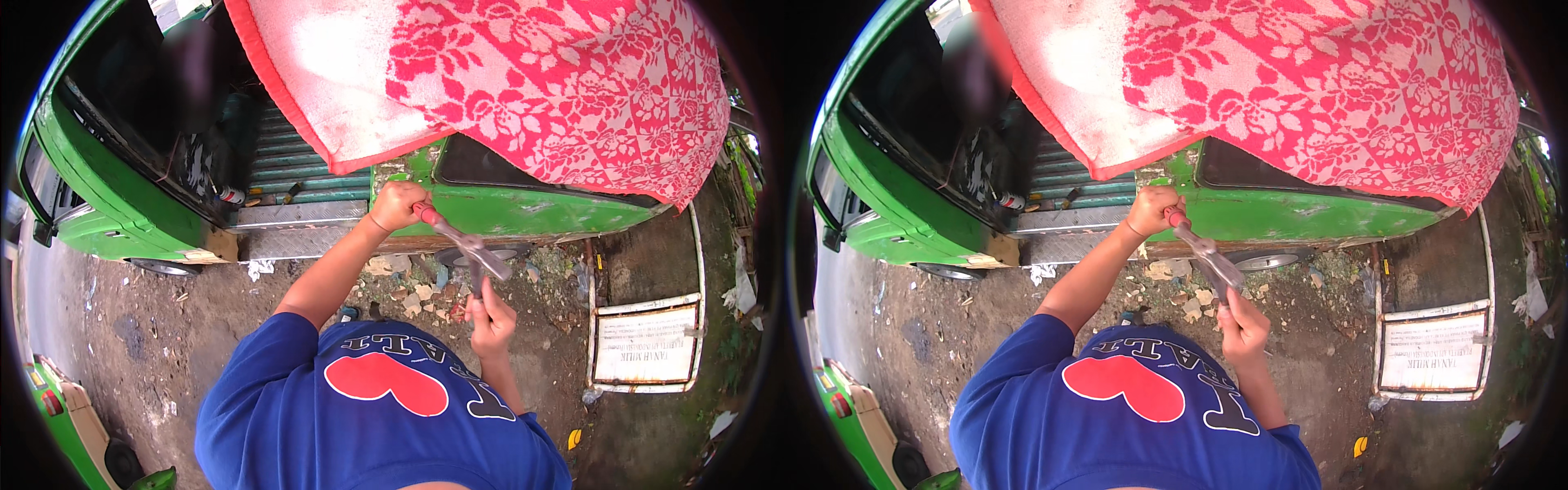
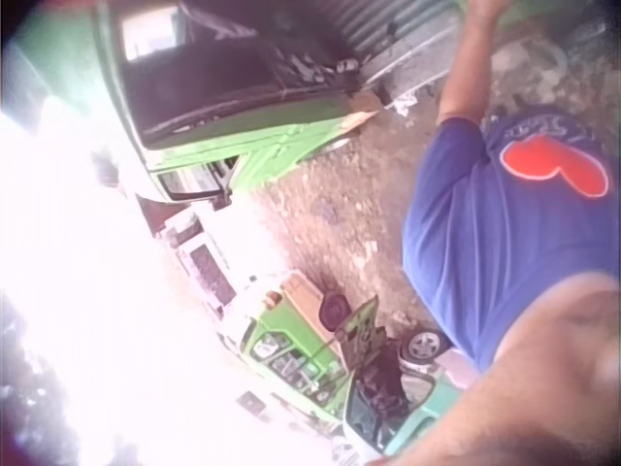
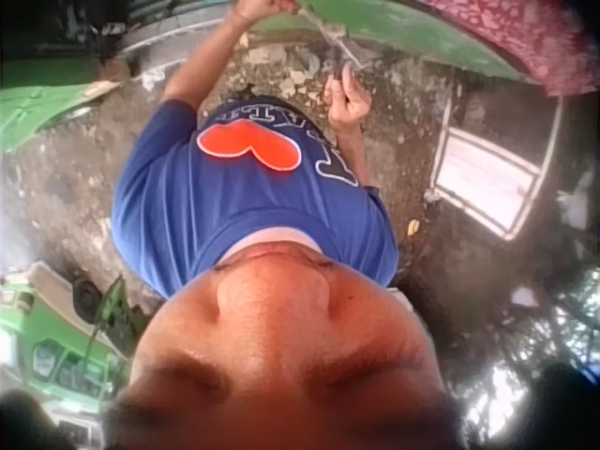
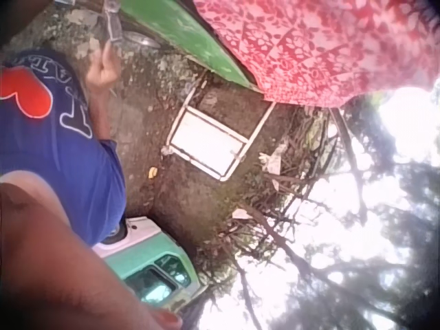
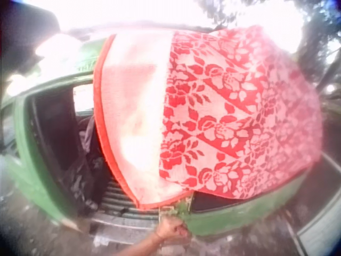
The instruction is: The person uses a hammer and a red-handled chisel to repeatedly tap and pry at the lower side panel of a green three-wheeled vehicle. The person works on a small area near the wheel arch, chipping away material while a patterned cloth covers the vehicle's upper section.
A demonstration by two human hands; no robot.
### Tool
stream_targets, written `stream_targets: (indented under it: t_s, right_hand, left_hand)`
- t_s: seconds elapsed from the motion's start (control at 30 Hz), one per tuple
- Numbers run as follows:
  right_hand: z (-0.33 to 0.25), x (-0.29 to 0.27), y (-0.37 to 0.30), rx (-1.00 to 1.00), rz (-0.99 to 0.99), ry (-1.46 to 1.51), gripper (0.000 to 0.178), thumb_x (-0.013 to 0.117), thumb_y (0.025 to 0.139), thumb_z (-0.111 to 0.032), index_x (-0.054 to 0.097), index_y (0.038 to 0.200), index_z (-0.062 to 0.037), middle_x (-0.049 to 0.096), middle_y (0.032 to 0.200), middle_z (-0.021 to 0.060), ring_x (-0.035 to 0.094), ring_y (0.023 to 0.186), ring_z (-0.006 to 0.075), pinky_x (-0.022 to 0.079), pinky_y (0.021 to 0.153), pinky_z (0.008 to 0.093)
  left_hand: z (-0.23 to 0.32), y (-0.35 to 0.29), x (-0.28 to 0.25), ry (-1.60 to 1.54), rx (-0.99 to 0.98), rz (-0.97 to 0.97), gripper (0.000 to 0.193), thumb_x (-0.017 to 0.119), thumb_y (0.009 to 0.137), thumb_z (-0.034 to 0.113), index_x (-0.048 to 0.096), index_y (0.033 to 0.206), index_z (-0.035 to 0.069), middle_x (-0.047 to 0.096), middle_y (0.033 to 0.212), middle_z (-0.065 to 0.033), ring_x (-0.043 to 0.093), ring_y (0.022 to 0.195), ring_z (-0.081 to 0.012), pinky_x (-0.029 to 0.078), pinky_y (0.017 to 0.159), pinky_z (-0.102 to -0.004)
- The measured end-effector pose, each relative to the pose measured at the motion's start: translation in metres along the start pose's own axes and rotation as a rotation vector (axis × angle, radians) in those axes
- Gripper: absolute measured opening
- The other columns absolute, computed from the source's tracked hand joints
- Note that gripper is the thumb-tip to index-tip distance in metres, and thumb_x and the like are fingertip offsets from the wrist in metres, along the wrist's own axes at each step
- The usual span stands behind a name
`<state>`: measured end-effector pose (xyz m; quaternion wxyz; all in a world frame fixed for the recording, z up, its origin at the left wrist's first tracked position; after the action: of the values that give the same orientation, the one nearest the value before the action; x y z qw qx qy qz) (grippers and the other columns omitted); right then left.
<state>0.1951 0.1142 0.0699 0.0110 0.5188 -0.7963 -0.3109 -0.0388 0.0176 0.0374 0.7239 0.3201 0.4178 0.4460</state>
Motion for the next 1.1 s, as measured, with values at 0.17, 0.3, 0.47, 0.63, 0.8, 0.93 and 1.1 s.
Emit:
stream_targets:
  t_s: [0.17, 0.3, 0.47, 0.63, 0.8, 0.93, 1.1]
  right_hand:
    - [0.019, 0.0, 0.0, 0.16, -0.053, -0.2, 0.045, 0.054, 0.092, 0.002, 0.054, 0.136, -0.009, 0.057, 0.071, 0.0035, 0.048, 0.058, 0.009, 0.044, 0.054, 0.0254]
    - [0.02, -0.019, -0.012, 0.102, 0.077, 0.027, 0.042, 0.053, 0.093, 0.0, 0.051, 0.135, -0.0003, 0.057, 0.072, 0.0043, 0.049, 0.057, 0.0102, 0.045, 0.054, 0.0249]
    - [0.018, -0.021, -0.007, 0.152, 0.061, 0.043, 0.044, 0.048, 0.097, -0.007, 0.044, 0.14, 0.0019, 0.057, 0.073, 0.0063, 0.05, 0.06, 0.0098, 0.045, 0.054, 0.0242]
    - [0.028, -0.02, -0.012, 0.243, 0.091, 0.091, 0.043, 0.05, 0.095, -0.003, 0.047, 0.138, 0.0018, 0.058, 0.074, 0.0057, 0.051, 0.062, 0.0097, 0.045, 0.055, 0.0242]
    - [0.031, -0.021, -0.013, 0.278, 0.112, 0.102, 0.043, 0.051, 0.094, -0.001, 0.048, 0.137, 0.0014, 0.058, 0.075, 0.005, 0.051, 0.063, 0.0092, 0.046, 0.056, 0.0242]
    - [0.034, -0.02, -0.014, 0.305, 0.121, 0.109, 0.042, 0.052, 0.094, -0.002, 0.049, 0.137, 0.0014, 0.058, 0.074, 0.0043, 0.051, 0.063, 0.0088, 0.046, 0.055, 0.0244]
    - [0.036, -0.019, -0.017, 0.306, 0.118, 0.111, 0.042, 0.053, 0.094, -0.002, 0.05, 0.136, 0.0015, 0.058, 0.073, 0.0038, 0.051, 0.062, 0.0088, 0.046, 0.055, 0.0247]
  left_hand:
    - [-0.008, -0.011, 0.002, 0.061, -0.07, -0.003, 0.018, 0.073, 0.065, 0.006, 0.056, 0.061, 0.006, 0.055, 0.058, -0.0091, 0.057, 0.054, -0.0299, 0.045, 0.05, -0.0387]
    - [-0.03, -0.032, -0.004, 0.045, -0.172, 0.0, 0.018, 0.075, 0.064, 0.009, 0.057, 0.062, 0.006, 0.058, 0.061, -0.0102, 0.058, 0.057, -0.031, 0.047, 0.052, -0.0376]
    - [0.001, -0.018, 0.0, -0.077, -0.013, -0.052, 0.027, 0.076, 0.066, 0.011, 0.051, 0.056, 0.008, 0.051, 0.054, -0.0078, 0.054, 0.05, -0.0283, 0.044, 0.048, -0.0374]
    - [0.013, -0.009, 0.001, -0.022, 0.021, -0.064, 0.033, 0.075, 0.069, 0.011, 0.046, 0.054, 0.008, 0.047, 0.054, -0.0075, 0.051, 0.048, -0.029, 0.04, 0.046, -0.0393]
    - [0.012, -0.007, 0.002, 0.053, 0.034, -0.098, 0.031, 0.073, 0.07, 0.011, 0.046, 0.055, 0.008, 0.048, 0.054, -0.0083, 0.051, 0.049, -0.0292, 0.041, 0.046, -0.0398]
    - [0.012, -0.006, 0.005, 0.033, 0.038, -0.112, 0.029, 0.073, 0.07, 0.012, 0.049, 0.056, 0.008, 0.049, 0.055, -0.0089, 0.052, 0.049, -0.0293, 0.041, 0.047, -0.04]
    - [0.016, -0.002, 0.002, 0.001, 0.038, -0.108, 0.029, 0.073, 0.071, 0.012, 0.048, 0.056, 0.007, 0.049, 0.055, -0.0086, 0.051, 0.049, -0.0291, 0.041, 0.046, -0.0399]
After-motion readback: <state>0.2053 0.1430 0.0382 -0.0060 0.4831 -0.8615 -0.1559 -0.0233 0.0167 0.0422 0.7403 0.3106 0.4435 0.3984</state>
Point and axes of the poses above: each hand's wrist, its own y-axis towards the middle knuckle, its own x-axis out of the palm, z = x × y, the point moved 8 cm from there along y, towards the middle knuckle
